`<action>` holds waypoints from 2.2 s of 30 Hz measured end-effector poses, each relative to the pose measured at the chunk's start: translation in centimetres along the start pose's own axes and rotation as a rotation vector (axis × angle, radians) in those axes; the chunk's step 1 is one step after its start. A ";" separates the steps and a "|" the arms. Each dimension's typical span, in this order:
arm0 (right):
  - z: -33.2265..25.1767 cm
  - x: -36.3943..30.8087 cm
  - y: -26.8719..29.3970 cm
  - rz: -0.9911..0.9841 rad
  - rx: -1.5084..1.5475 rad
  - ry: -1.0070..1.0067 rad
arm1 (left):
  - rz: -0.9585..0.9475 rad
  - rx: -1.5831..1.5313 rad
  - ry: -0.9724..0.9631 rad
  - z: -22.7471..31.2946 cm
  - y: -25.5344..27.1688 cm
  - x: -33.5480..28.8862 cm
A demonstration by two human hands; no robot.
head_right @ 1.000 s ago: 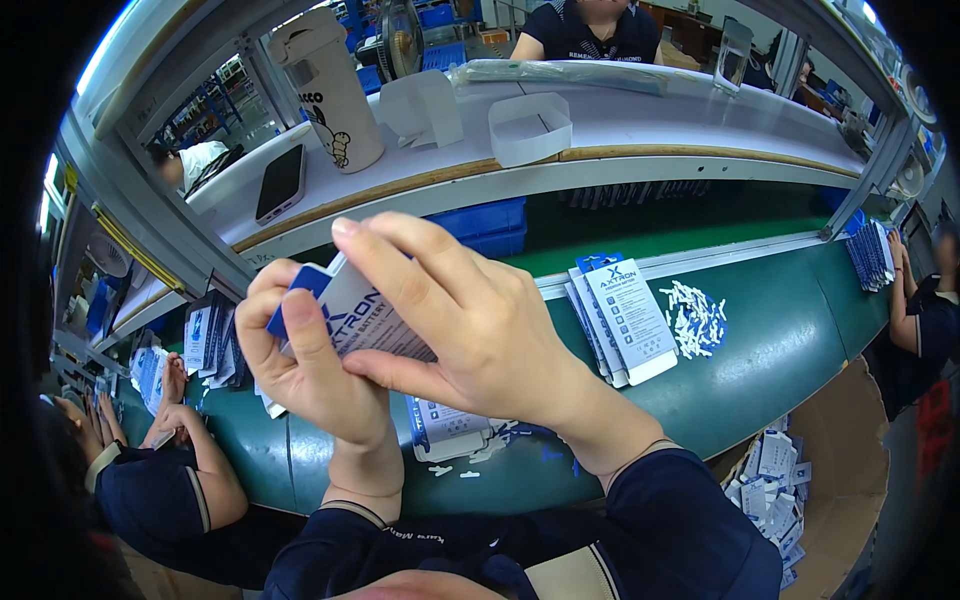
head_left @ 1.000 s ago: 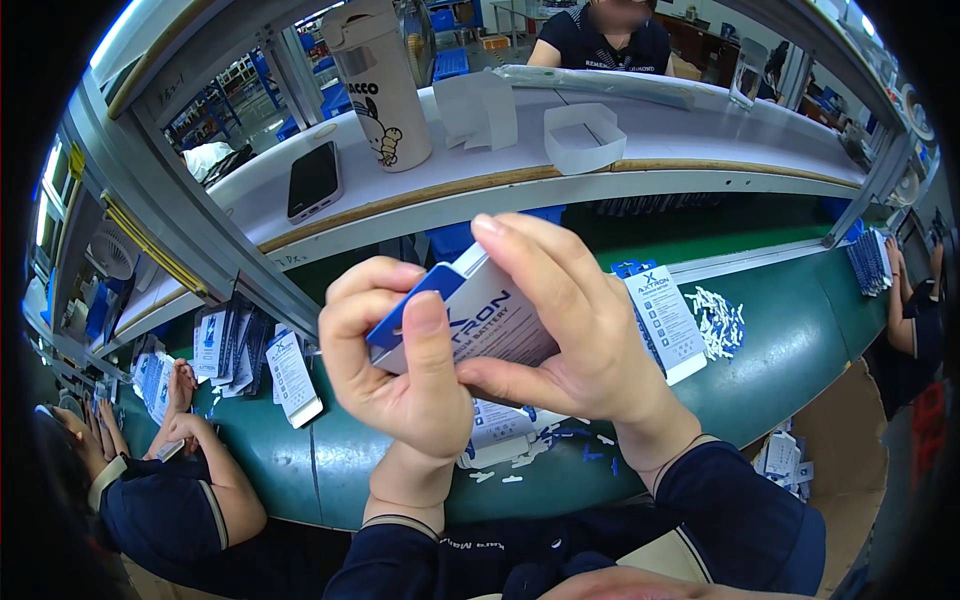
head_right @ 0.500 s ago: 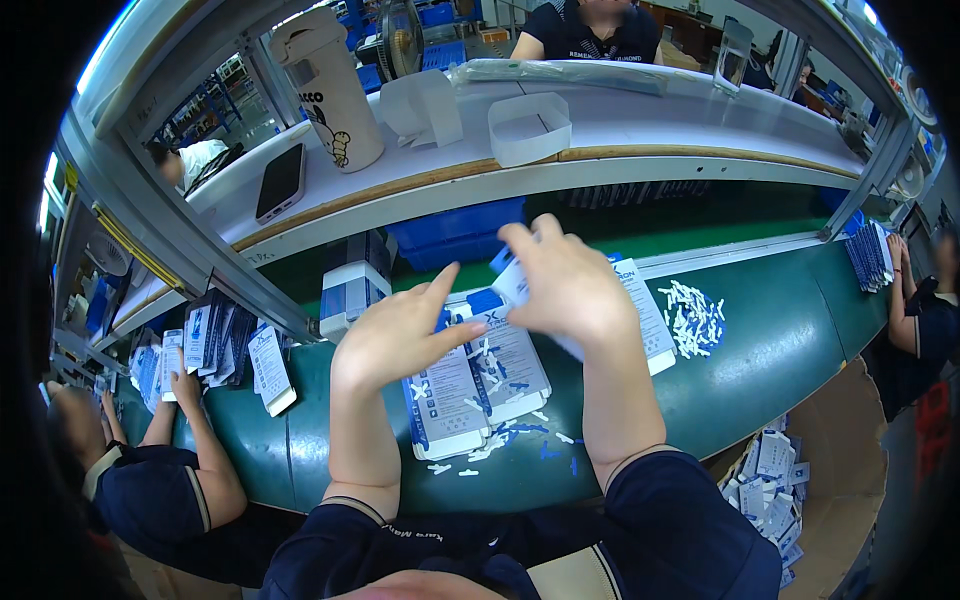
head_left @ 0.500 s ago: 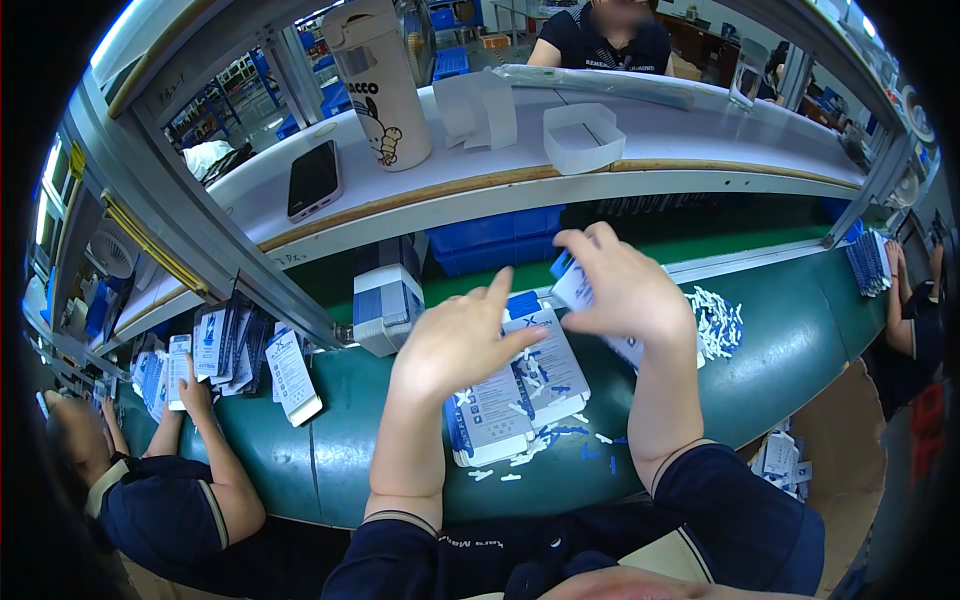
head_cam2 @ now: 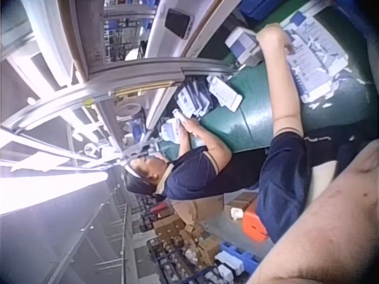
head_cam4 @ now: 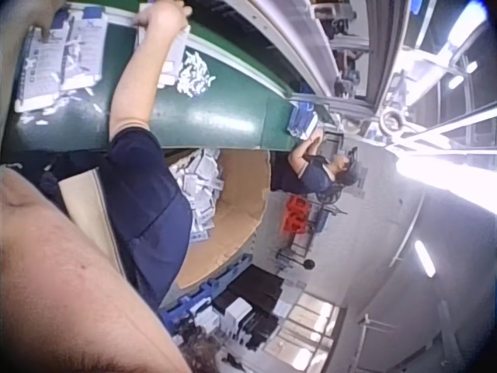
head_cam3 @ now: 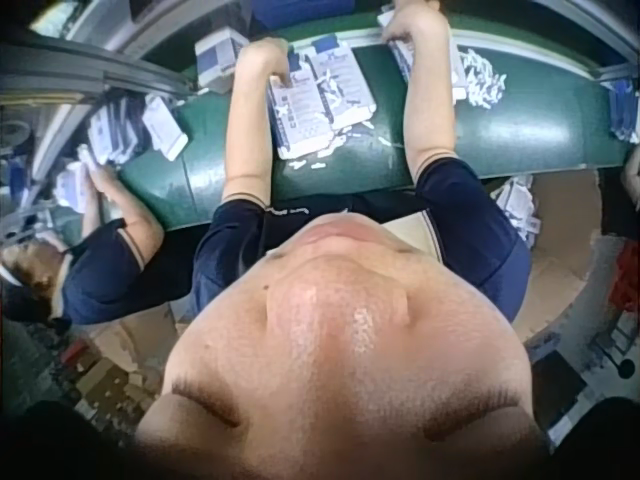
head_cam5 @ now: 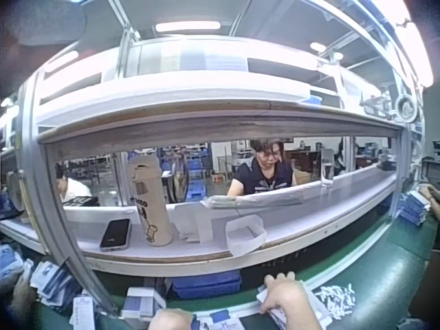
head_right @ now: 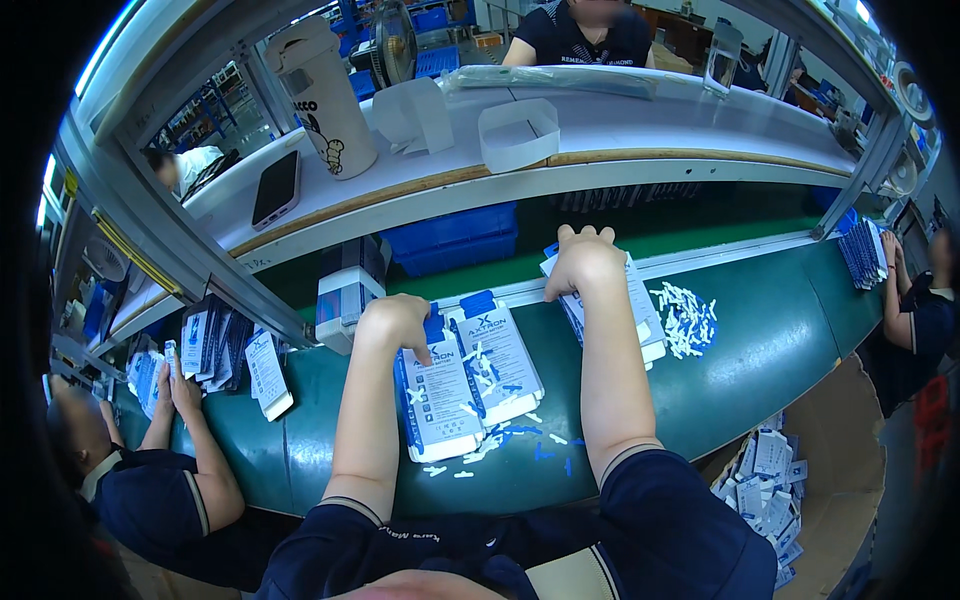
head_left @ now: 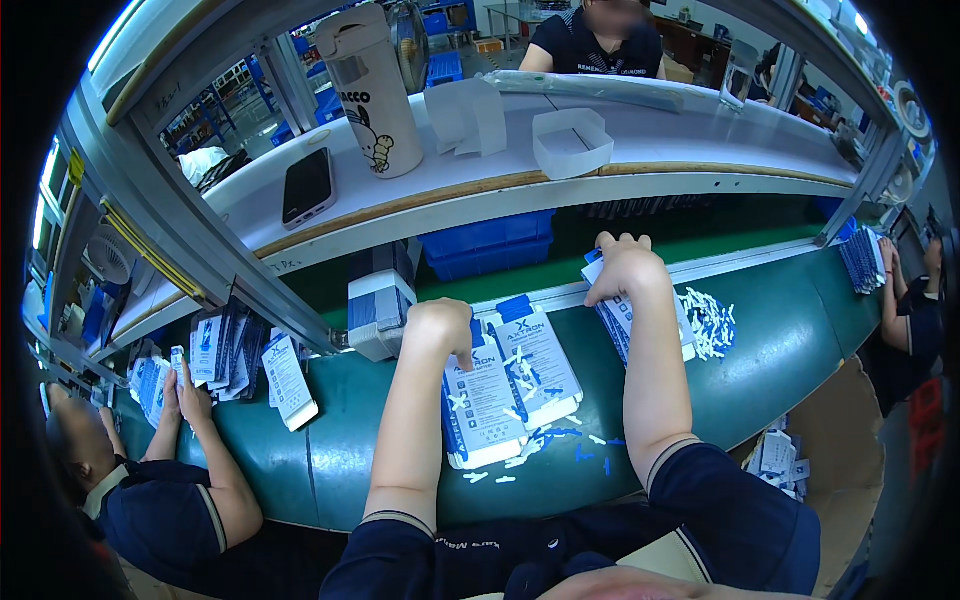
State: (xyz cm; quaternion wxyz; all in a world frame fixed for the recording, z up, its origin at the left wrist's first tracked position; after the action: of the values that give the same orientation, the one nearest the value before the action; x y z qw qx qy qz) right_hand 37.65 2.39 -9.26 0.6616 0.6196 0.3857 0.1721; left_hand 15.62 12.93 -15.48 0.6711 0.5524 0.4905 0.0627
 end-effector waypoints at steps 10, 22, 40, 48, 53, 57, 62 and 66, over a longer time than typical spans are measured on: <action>1.5 0.8 -0.5 -0.016 0.115 -0.060 | 0.024 -0.108 -0.076 -0.2 0.0 0.8; 3.7 0.8 0.0 -0.012 0.181 -0.102 | 0.113 -0.142 -0.047 -0.4 1.4 -0.3; 0.9 -0.1 0.0 -0.021 0.103 0.054 | 0.184 -0.159 -0.087 0.2 2.2 -0.9; -4.0 -6.8 4.3 0.318 0.155 0.454 | 0.385 -0.117 -0.126 0.3 4.5 -2.8; -7.4 -11.3 4.0 0.216 0.171 0.831 | 0.604 -0.163 -0.211 0.7 7.1 -6.7; -7.9 -12.3 3.7 0.224 0.128 0.888 | 0.809 -0.247 -0.353 1.5 8.9 -9.1; -8.3 -12.2 4.1 0.194 0.169 0.892 | 1.013 -0.611 -0.612 1.8 11.4 -13.0; -8.1 -12.2 5.4 0.139 0.406 0.887 | 1.240 -0.750 -0.725 1.4 12.7 -16.8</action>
State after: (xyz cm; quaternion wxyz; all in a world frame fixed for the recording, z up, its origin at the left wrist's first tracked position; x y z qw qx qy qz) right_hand 25.31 0.28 0.06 0.2865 0.6273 0.6138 0.3842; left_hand 13.87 6.32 4.45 0.7719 0.4482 -0.2069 0.4006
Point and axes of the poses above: each hand's wrist, its own x-axis towards the middle knuckle, its own y-axis out of the back of the hand, z = x × y, the point moved 10 cm from there along x, towards the middle knuckle, and after that the axes turned 2 degrees about -y, right-handed, at the moved point
